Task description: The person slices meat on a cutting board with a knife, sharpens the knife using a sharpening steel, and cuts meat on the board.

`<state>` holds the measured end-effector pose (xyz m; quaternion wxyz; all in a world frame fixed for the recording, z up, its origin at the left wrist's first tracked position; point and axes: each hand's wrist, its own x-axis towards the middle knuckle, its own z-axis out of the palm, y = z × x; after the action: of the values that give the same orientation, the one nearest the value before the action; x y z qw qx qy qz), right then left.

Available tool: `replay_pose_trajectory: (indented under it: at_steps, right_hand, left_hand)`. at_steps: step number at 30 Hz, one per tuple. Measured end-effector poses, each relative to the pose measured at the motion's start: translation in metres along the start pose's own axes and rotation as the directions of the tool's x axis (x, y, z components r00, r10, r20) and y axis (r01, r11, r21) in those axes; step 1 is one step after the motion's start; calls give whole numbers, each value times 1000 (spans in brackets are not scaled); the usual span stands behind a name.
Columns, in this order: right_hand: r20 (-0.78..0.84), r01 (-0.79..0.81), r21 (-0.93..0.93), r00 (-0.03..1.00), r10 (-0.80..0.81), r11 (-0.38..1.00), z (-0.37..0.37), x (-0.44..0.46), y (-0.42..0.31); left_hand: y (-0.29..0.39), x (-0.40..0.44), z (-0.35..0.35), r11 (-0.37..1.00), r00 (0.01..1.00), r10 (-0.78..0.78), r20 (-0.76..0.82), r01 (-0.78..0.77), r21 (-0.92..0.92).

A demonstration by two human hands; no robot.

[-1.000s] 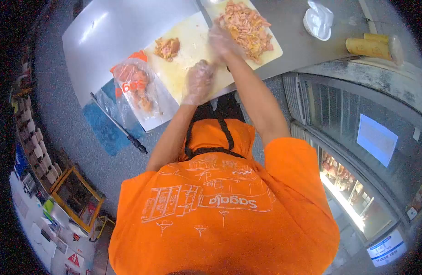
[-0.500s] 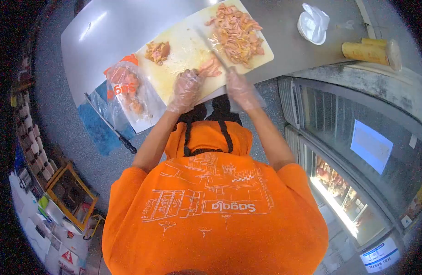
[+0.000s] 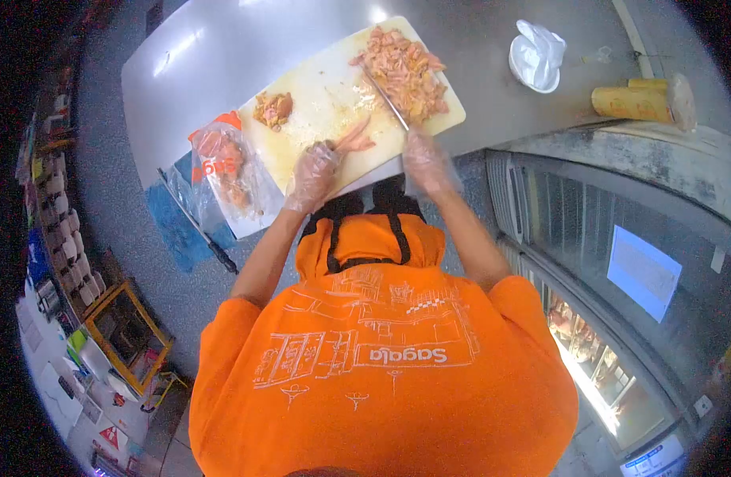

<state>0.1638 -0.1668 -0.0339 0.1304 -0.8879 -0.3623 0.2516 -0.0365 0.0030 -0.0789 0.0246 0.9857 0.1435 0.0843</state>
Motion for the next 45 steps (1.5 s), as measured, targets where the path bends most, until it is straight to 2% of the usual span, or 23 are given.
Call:
replay_pose_trajectory:
  at_steps: [2,5,6,9,12,15,18,21,24,27,30,33,36,39,45]
  right_hand:
    - [-32,55,31,998,-54,998,6,0,0]
    - [241,-19,25,971,13,1000,-33,-19,-40]
    - [236,-58,13,970,53,998,-29,-16,-34]
    - [31,33,44,999,-34,998,-11,-3,1]
    - [66,40,105,997,-47,994,-21,-8,-5]
    - [50,11,188,999,-21,982,-36,-17,-15]
    - [35,-40,250,999,32,967,-27,-18,-2]
    - [24,-53,281,999,48,958,-26,-25,10]
    - [-20,-11,279,1000,17,960,-23,-30,22]
    - [-11,-1,282,1000,4,960,-25,-30,23]
    - [41,-18,267,999,7,963,-19,-27,21]
    - [114,-21,200,993,-2,980,-28,-32,-5]
    - [341,107,84,931,-129,991,-43,-38,-34]
    - [252,17,90,967,-39,996,-30,-26,-19]
    - [277,-31,90,961,5,995,-10,-24,-47]
  left_hand:
    - [2,2,1,998,997,-59,45,60,-13]
    - [5,5,-13,996,991,-62,119,68,-52]
    - [4,8,-22,996,988,-47,144,57,-66]
    - [8,29,-36,870,931,-361,47,355,-342]
    - [9,65,-38,847,928,-371,26,349,-400]
    - [6,83,-38,773,861,-315,400,477,-419]
    - [-1,87,-51,825,881,-245,405,409,-391]
    - [-4,88,-68,675,925,-270,268,381,-632]
    - [5,89,-76,742,963,-266,-41,178,-647]
    - [10,73,-63,971,996,-67,51,77,-227]
    - [18,44,-30,921,987,90,-132,-133,-366]
    - [34,24,-50,937,998,6,69,18,-349]
    - [34,9,-41,951,997,30,-65,-48,-305]
    - [34,4,-30,950,1000,-20,-5,17,-311]
    - [34,12,-24,936,981,-95,169,146,-321]
